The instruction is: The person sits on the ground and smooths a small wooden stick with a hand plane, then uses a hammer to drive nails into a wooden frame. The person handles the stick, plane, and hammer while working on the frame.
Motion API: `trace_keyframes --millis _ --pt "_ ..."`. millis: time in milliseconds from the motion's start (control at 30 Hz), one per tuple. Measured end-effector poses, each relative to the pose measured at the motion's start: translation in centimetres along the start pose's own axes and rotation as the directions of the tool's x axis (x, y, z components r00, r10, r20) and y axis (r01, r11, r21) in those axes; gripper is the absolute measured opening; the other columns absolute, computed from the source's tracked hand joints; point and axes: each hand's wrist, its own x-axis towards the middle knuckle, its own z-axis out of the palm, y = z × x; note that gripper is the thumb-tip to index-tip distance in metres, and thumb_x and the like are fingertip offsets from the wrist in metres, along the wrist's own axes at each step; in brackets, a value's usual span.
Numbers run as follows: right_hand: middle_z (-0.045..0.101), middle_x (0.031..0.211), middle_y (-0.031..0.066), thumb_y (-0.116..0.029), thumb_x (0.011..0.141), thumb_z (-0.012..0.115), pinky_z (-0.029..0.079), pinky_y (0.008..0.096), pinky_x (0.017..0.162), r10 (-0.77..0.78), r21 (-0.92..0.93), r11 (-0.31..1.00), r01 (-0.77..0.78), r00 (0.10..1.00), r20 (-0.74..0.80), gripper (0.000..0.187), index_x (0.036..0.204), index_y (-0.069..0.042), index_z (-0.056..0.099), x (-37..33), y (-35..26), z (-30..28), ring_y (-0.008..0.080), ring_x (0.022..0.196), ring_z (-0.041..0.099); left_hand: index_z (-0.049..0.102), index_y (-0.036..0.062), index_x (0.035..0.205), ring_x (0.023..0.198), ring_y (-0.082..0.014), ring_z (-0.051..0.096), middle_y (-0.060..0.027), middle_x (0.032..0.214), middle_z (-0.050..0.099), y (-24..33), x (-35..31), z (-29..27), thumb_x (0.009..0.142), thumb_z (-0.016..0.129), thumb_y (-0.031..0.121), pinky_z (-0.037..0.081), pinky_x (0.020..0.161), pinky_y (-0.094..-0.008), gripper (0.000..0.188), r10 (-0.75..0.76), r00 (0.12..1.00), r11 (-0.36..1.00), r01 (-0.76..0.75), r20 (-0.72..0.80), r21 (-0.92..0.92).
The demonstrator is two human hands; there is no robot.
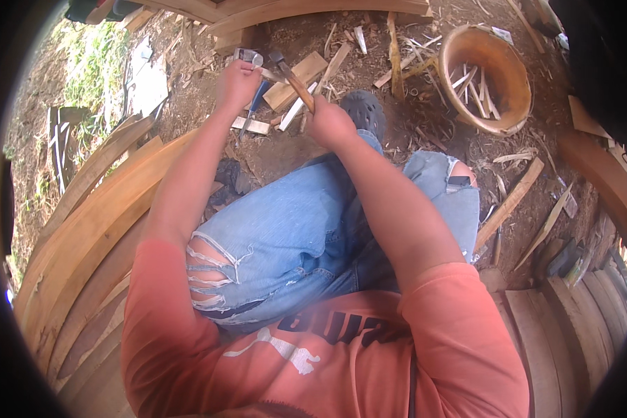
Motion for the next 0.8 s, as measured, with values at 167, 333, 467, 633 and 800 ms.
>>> trace_keyframes --millis 167,333,467,633,800 --pt "0.075 0.108 0.0289 -0.026 0.104 0.063 0.056 0.0598 0.092 -0.071 0.061 0.995 0.073 0.997 -0.034 0.034 0.129 -0.002 0.060 -0.5 -2.3 -1.9 0.0491 0.103 0.073 0.077 0.0056 0.106 0.094 -0.0312 0.080 -0.0128 0.098 0.083 0.1 0.3 -0.2 0.096 0.080 0.029 0.062 0.085 -0.0428 0.026 0.028 0.999 0.999 -0.028 0.022 0.016" --pt "0.076 0.106 0.0274 -0.026 0.104 0.064 0.056 0.0598 0.090 -0.004 0.015 1.000 0.004 1.000 0.001 0.032 0.127 -0.004 0.060 0.6 0.2 -0.1 0.0490 0.101 0.073 0.076 0.0045 0.109 0.093 -0.0303 0.080 -0.0133 0.099 0.083 0.1 0.2 -0.6 0.097 0.079 0.027 0.062 0.085 -0.0426 0.026 0.070 0.997 0.997 -0.071 0.037 0.028" --pt "0.075 0.105 0.0293 -0.028 0.105 0.064 0.055 0.0615 0.088 -0.083 0.045 0.995 0.086 0.994 -0.070 0.031 0.124 -0.004 0.059 -0.2 -1.3 -1.0 0.0515 0.100 0.071 0.075 0.0048 0.111 0.094 -0.0306 0.081 -0.0139 0.101 0.083 -0.9 0.4 -0.5 0.098 0.079 0.026 0.062 0.085 -0.0425 0.026 0.096 0.993 0.995 -0.095 0.071 -0.010" --pt "0.075 0.103 0.0270 -0.027 0.103 0.064 0.056 0.0602 0.089 0.003 -0.028 1.000 -0.003 1.000 0.023 0.030 0.121 -0.003 0.060 0.4 0.0 -0.2 0.0494 0.099 0.072 0.075 0.0030 0.115 0.098 -0.0294 0.081 -0.0156 0.106 0.083 -0.3 0.4 -1.0 0.100 0.078 0.026 0.062 0.087 -0.0407 0.028 0.089 0.989 0.996 -0.092 0.115 0.018" --pt "0.075 0.102 0.0272 -0.026 0.103 0.063 0.056 0.0601 0.088 -0.070 0.026 0.997 0.071 0.997 -0.043 0.030 0.122 -0.003 0.060 -0.1 -1.4 -1.2 0.0493 0.098 0.073 0.075 0.0042 0.110 0.095 -0.0326 0.080 -0.0154 0.101 0.082 -0.5 0.0 -0.9 0.100 0.077 0.024 0.062 0.085 -0.0437 0.023 0.122 0.989 0.992 -0.124 0.082 0.011"
